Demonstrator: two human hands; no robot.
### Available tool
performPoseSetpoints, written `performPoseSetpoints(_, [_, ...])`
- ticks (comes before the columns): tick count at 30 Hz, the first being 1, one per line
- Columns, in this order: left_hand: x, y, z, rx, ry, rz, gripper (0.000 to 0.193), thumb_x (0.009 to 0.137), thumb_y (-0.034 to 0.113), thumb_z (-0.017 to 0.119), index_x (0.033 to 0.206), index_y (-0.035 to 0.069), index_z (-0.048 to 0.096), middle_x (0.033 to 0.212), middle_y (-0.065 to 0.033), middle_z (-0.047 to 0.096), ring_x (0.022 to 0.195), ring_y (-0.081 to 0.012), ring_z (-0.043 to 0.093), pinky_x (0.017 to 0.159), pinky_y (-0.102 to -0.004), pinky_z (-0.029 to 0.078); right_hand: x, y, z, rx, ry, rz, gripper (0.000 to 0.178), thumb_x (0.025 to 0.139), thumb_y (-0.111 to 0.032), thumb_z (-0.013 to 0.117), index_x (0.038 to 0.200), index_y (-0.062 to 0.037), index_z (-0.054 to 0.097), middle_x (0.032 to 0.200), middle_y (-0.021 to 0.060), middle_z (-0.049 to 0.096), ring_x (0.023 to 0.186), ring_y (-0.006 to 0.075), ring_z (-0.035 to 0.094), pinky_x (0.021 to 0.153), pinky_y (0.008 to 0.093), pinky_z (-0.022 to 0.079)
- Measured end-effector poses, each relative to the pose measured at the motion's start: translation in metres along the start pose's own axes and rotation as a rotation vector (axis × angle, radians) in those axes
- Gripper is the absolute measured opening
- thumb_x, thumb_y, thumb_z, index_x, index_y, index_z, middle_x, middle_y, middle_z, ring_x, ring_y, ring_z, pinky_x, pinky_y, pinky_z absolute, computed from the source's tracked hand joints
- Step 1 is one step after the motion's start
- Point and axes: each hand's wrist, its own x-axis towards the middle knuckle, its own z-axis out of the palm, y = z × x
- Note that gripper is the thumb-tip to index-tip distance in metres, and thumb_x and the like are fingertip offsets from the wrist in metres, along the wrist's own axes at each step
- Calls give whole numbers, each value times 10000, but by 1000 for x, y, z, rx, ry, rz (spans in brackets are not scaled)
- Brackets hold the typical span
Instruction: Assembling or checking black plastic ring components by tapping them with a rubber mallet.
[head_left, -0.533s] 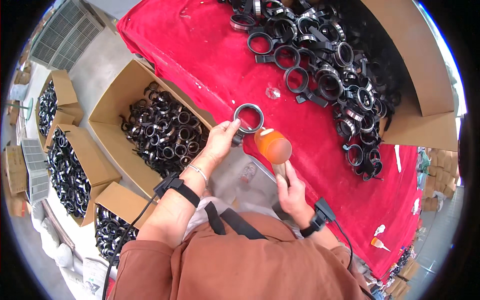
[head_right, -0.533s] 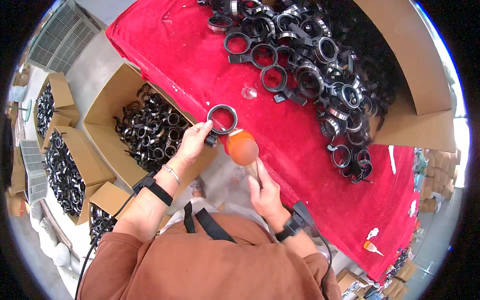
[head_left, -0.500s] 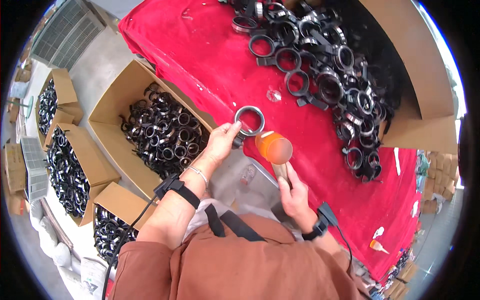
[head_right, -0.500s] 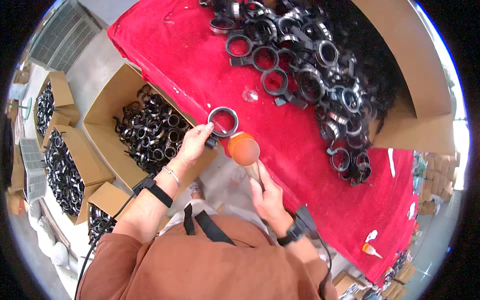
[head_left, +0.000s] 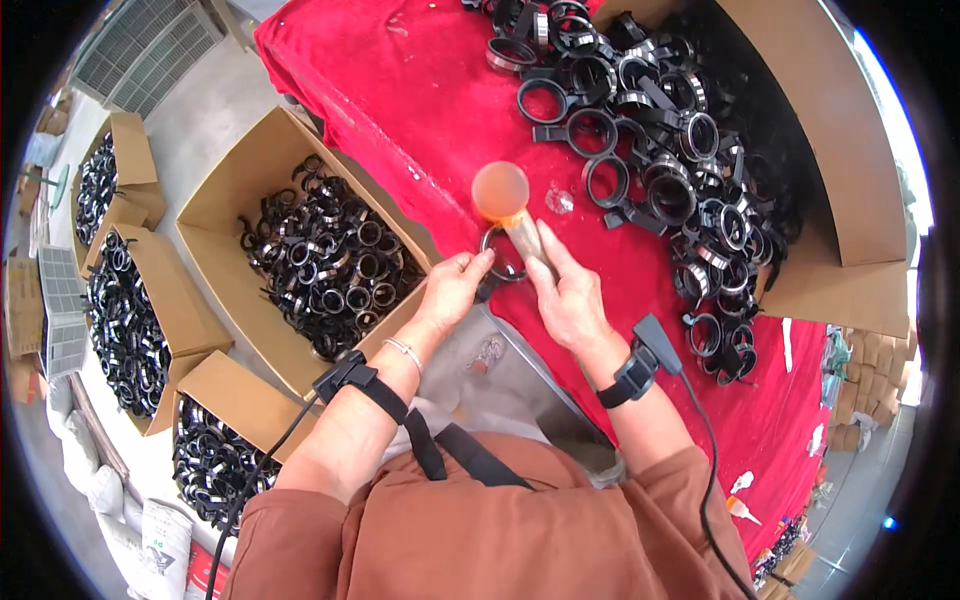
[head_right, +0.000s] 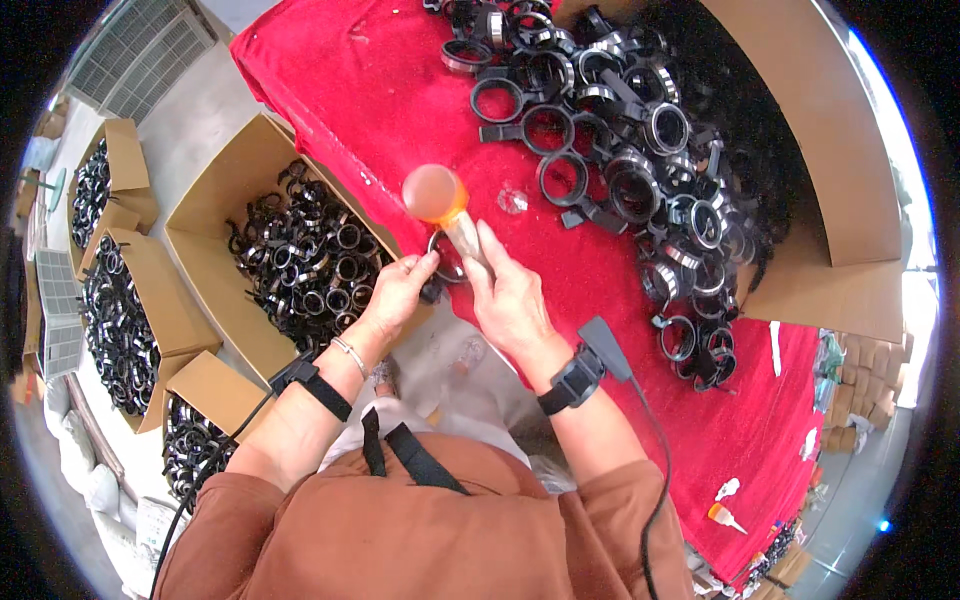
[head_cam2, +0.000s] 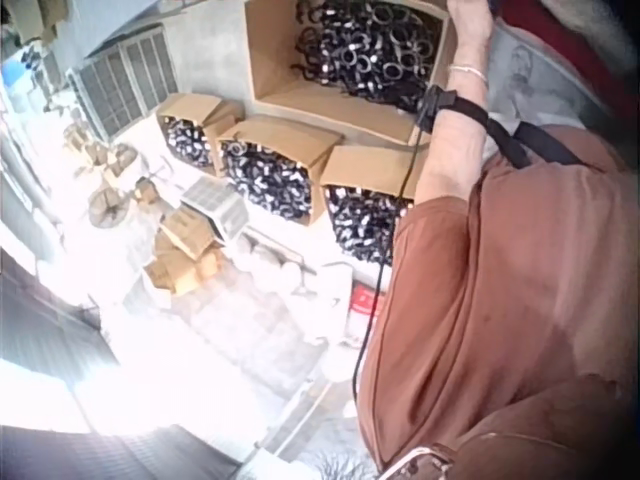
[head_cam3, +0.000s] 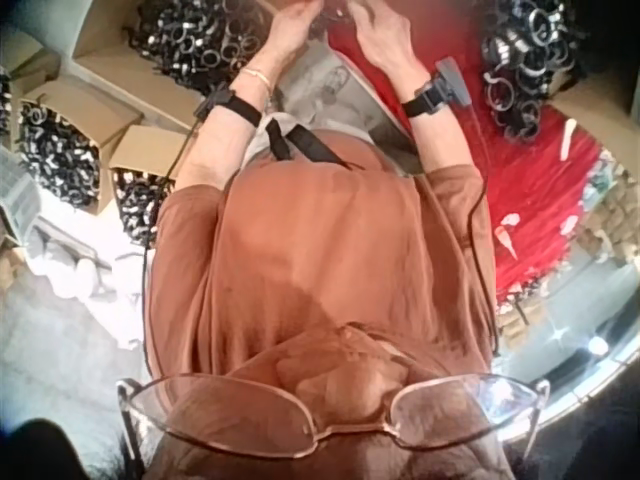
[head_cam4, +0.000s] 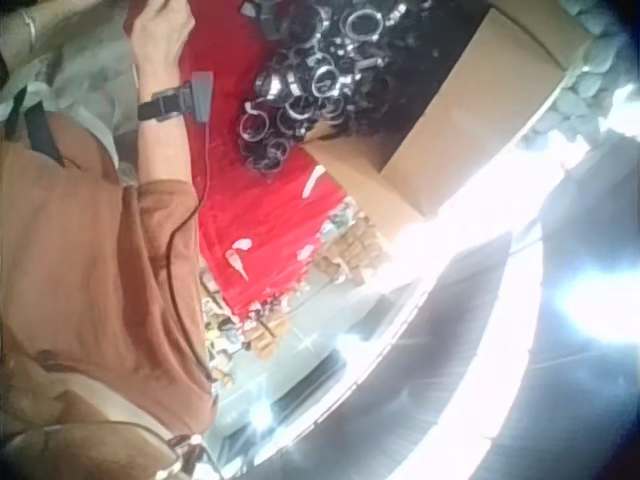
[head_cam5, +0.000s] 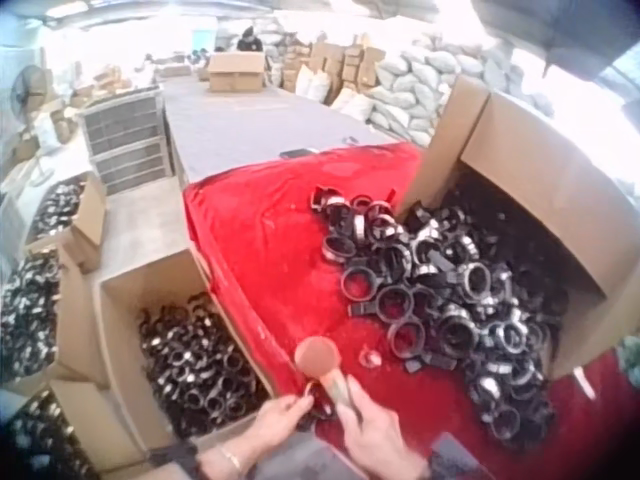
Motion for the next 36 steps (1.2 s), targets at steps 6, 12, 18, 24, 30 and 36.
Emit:
performPoseSetpoints(6, [-10, 7, -6, -92, -18, -57, 376, 892, 387, 591, 787, 28, 629, 635, 22, 531, 589, -74, 434, 551, -261, 373, -18, -30, -27, 303, 169, 244, 485, 921, -73, 497, 1388, -50, 367, 1078, 151, 652, 934, 218, 649, 780, 320, 502])
performPoseSetpoints(12, [-2, -5, -1, 58, -14, -14, 352, 896, 377, 583, 784, 48, 639, 638, 28, 526, 604, -64, 439, 552, -260, 373, -24, 6, -29, 53, -26, 423, 477, 923, -155, 523, 1373, -65, 393, 1049, 205, 639, 897, 258, 656, 766, 333, 496])
performPoseSetpoints(18, [-3, -7, -5, -145, -33, -58, 373, 897, 377, 582, 720, 49, 594, 634, 35, 496, 602, -65, 412, 552, -256, 361, -49, 25, -17, 178, 294, 101, 509, 914, -102, 513, 1398, -77, 357, 990, 160, 667, 860, 215, 654, 740, 323, 505])
performPoseSetpoints(24, [3, -9, -3, -59, -23, -55, 369, 896, 367, 592, 693, 58, 571, 637, 29, 521, 602, -53, 436, 549, -246, 372, -49, 17, -27, 191, 86, 374, 488, 919, -161, 525, 1380, -75, 390, 766, 113, 612, 641, 134, 584, 612, 299, 496])
performPoseSetpoints(30, [-4, -1, -5, 12, 6, 41, 389, 909, 356, 564, 727, 12, 571, 629, 5, 493, 616, -74, 412, 558, -276, 375, -94, 24, -9, 207, 89, 256, 477, 917, -119, 492, 1371, -30, 378, 1075, 215, 622, 979, 235, 633, 796, 340, 499])
performPoseSetpoints(36, [-41, 40, -41, 110, 178, 67, 401, 916, 366, 542, 852, -14, 649, 754, -81, 615, 719, -107, 533, 673, -289, 447, -100, 62, -23, 159, 58, 336, 500, 919, -166, 511, 1391, -77, 373, 861, 90, 638, 699, 133, 614, 630, 292, 512])
